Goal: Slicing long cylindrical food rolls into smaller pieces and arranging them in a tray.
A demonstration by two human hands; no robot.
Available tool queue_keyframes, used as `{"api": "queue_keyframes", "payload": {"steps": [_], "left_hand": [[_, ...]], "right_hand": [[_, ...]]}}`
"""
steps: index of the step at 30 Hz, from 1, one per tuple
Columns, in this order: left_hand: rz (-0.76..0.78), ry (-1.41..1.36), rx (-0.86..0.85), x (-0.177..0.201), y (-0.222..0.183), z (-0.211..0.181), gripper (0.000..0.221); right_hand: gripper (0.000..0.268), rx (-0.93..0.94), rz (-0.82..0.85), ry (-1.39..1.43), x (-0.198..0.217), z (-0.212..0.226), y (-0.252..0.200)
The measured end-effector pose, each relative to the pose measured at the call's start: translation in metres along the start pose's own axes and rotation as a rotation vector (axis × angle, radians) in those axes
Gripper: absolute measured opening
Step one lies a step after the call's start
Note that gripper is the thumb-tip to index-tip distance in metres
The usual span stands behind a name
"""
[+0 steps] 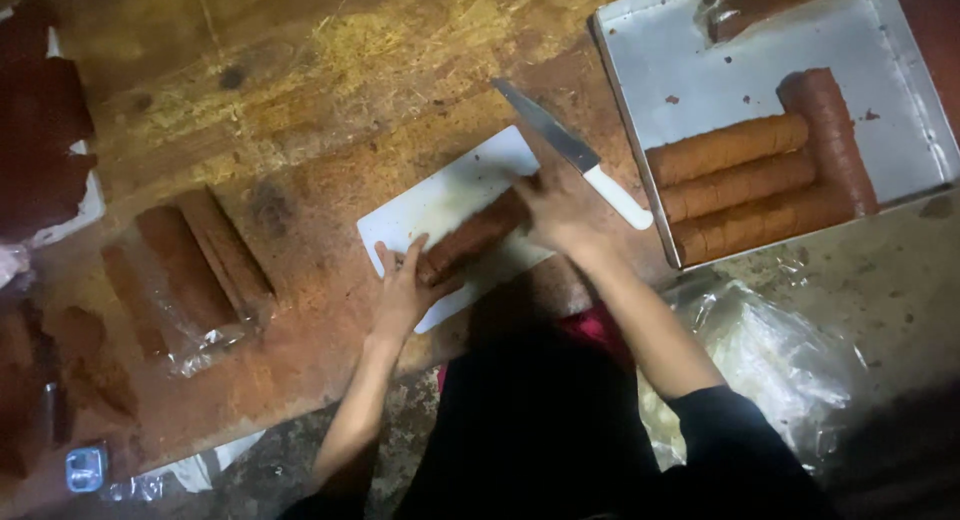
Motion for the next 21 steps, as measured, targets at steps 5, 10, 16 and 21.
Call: {"api": "queue_keyframes", "payload": {"steps": [5, 10, 16, 21], "left_hand": [[0.093, -0.169, 0.225, -0.011, 0.016, -0.052, 0.075], [0.035, -0.303, -0.069, -0.094, 0.114, -0.127, 0.069], [-0.235, -0.202, -0.838, -0.139, 0.237, -0.392, 0.057], [-0.123, -0.265, -0.896, -0.225, 0.289, -0.57, 0.083]], "right_hand": [[0.066, 0.238, -0.31, -0.093, 0.053, 0.007, -0.02], [0.082, -0.442, -0.166, 0.215, 0.073, -0.123, -0.043], [0.085, -0.63, -0.818, 0.273, 0.193, -0.285, -0.112], [0.076, -0.632, -1.227, 0.139, 0.181, -0.401, -0.167]]}}
Point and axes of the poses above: each hand's wrist, its own y-axis towards the middle knuckle, its own x-axis out of the back of the hand, z = x × y, the point moved 5 cm from there along y, towards the middle knuckle, and after that the axes turned 2 degrees about -x, right-handed, at the moved point
